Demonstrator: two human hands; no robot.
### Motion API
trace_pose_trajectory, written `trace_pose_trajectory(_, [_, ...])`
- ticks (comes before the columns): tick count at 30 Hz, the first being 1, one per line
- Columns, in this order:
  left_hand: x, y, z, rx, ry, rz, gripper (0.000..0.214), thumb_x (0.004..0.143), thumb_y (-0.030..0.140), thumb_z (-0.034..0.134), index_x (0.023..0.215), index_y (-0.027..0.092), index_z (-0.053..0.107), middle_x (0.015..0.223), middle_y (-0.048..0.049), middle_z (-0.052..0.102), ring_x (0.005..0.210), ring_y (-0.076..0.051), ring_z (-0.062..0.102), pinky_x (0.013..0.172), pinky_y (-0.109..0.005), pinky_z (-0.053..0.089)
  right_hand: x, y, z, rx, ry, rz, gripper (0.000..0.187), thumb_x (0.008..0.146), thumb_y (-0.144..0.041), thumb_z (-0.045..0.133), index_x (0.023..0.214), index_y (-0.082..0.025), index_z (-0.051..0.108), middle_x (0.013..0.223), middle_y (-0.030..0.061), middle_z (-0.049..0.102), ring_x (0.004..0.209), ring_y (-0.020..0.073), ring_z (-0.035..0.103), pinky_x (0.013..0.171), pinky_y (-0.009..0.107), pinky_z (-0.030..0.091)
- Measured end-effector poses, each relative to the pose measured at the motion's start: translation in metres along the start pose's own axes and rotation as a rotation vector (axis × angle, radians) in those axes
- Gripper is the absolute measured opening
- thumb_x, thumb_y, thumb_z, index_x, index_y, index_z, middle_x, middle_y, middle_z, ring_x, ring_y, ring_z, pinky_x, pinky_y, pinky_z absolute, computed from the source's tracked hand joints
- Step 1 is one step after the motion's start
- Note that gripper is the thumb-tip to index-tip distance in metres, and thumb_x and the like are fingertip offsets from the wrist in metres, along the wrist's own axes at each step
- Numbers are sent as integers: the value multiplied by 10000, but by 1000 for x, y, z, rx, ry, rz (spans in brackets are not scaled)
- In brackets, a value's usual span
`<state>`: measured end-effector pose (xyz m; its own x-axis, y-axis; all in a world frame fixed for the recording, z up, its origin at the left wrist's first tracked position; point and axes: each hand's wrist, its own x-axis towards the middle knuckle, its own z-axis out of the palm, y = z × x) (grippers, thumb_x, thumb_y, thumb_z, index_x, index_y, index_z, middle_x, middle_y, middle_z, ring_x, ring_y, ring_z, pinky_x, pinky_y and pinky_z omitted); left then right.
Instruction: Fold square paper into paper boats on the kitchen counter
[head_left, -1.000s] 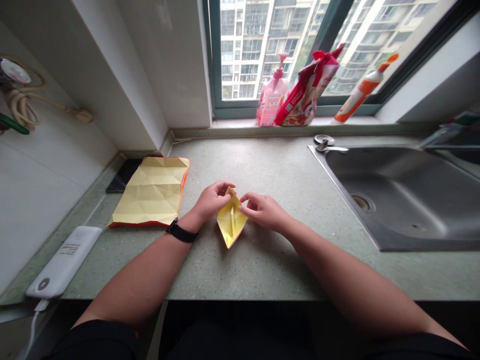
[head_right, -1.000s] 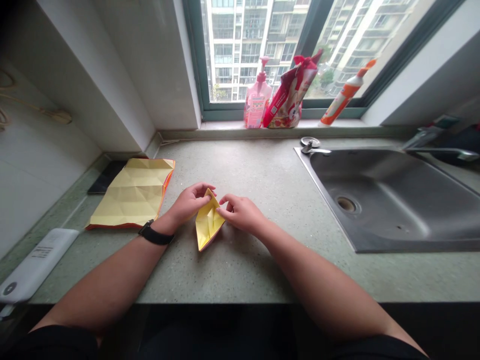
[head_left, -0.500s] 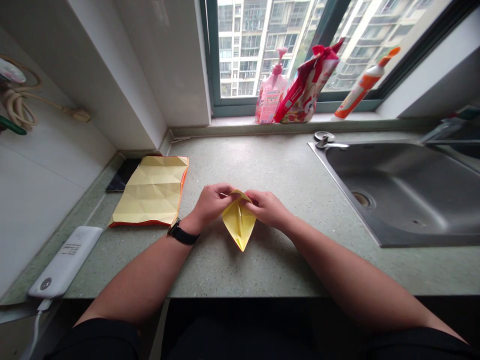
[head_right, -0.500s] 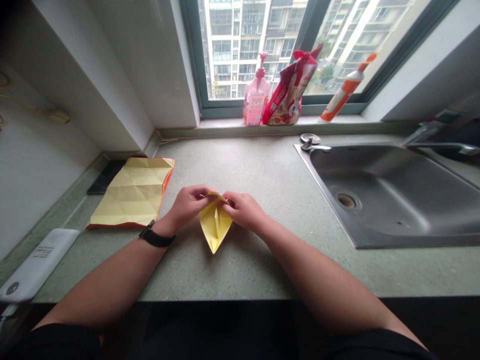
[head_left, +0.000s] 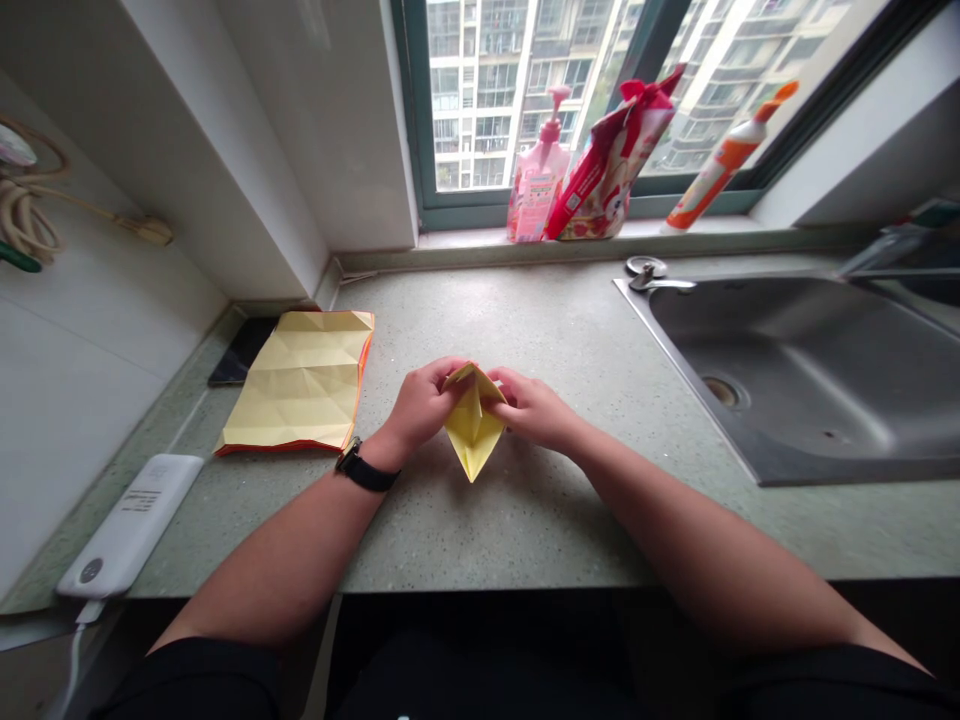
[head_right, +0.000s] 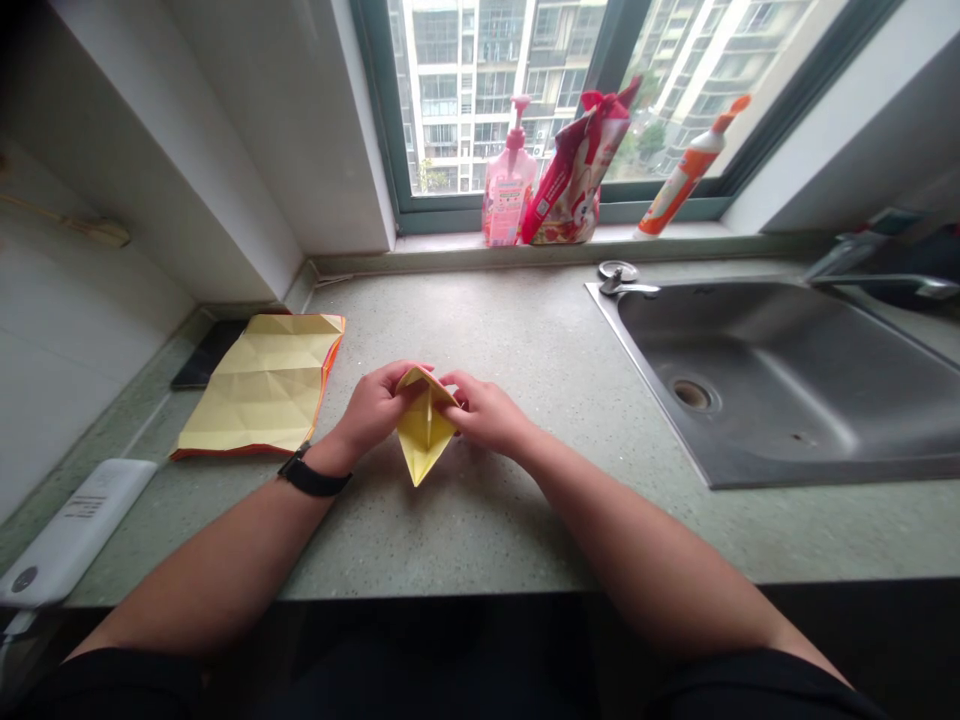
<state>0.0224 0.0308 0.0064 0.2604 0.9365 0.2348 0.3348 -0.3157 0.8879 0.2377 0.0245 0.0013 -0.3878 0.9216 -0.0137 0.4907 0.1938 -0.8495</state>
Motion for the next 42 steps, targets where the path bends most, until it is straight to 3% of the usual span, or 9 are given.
trace_pose_trajectory(3, [2,-3,1,-91,-45,-33,334,1010,441,667,1214,200,776,1152,-87,816,1009,-242,757,863,-321,593,1,0,0,10,-31,-7,93,896,-265,584,896,-228,669,790,4,727,706,179,653,620,278,455])
trace_pose_trajectory(7, [4,-9,2,-156,-203,-73,385,964,471,688,1193,171,767,1097,-92,806,968,-252,752,810,-318,590,3,2,-4,25,76,-31,147,897,-257,554,939,-223,690,831,11,729,740,186,648,644,292,466])
trace_pose_trajectory(10, [5,-11,1,-122,-261,-105,367,927,480,702,1098,167,788,1027,-81,804,925,-258,741,767,-313,583,3,5,-6,31,70,-44,138,908,-272,567,954,-225,689,830,14,715,747,188,640,648,296,473])
trace_pose_trajectory(18, [4,-6,-1,-112,-228,-58,235,932,379,663,964,170,768,967,-56,782,869,-219,714,760,-294,563,4,6,-4,23,42,-56,66,871,-253,622,921,-227,657,853,9,712,765,186,640,672,302,476])
trace_pose_trajectory(25, [5,-4,1,-237,-293,-102,391,974,519,699,1153,178,770,1068,-81,786,948,-228,718,819,-307,576,3,4,-4,26,96,-68,76,867,-259,604,914,-230,656,826,-3,705,753,184,642,664,298,463])
trace_pose_trajectory(36, [6,-5,-1,-189,-247,-72,325,954,483,720,972,161,767,916,-49,746,832,-205,681,723,-283,525,0,0,-2,-6,105,-79,70,827,-233,605,880,-226,650,809,-6,688,723,168,611,651,294,450])
trace_pose_trajectory(38, [6,-6,0,-216,-239,-101,361,954,518,730,1019,164,761,947,-58,755,870,-219,705,739,-290,549,1,0,-2,-3,126,-79,77,844,-260,611,887,-226,664,815,-1,702,730,175,623,659,300,455])
trace_pose_trajectory(42, [2,-5,2,-413,-328,-260,574,937,565,781,1359,198,654,1123,-112,765,997,-260,759,762,-315,612,3,3,-7,-2,245,-69,125,867,-298,601,910,-222,690,842,17,734,760,199,653,679,313,465])
